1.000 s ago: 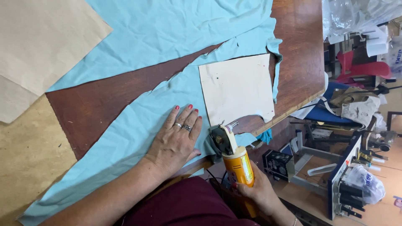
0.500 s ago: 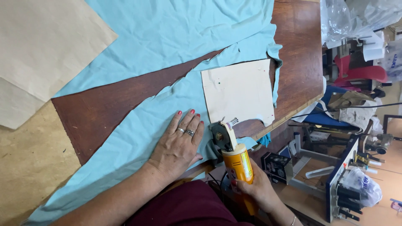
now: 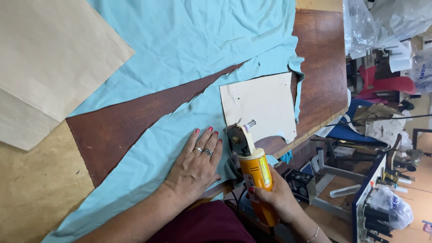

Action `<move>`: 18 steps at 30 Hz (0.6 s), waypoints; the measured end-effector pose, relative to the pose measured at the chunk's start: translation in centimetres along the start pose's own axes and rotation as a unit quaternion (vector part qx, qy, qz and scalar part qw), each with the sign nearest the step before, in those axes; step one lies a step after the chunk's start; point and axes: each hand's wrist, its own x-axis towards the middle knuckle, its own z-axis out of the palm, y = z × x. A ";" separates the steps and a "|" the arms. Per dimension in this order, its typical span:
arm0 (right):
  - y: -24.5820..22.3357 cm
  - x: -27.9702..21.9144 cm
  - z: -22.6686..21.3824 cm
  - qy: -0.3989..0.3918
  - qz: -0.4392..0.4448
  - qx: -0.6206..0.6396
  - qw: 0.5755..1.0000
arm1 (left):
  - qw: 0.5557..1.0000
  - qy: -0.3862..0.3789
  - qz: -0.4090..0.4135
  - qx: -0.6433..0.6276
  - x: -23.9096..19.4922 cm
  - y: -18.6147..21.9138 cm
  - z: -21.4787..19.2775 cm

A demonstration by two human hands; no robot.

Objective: Using an electric rotary cutter to cut out garment pieces from fabric according to paper patterns

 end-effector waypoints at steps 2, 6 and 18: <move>-0.7 0.3 0.0 0.008 0.006 -0.025 1.000 | 1.000 0.004 -0.001 0.001 0.1 -0.1 0.0; -1.9 0.6 0.2 0.008 0.018 0.003 1.000 | 1.000 -0.008 -0.001 0.001 0.1 -0.1 0.2; -4.9 2.3 0.2 -0.001 -0.028 -0.015 1.000 | 0.999 -0.032 -0.009 0.010 0.0 0.2 0.4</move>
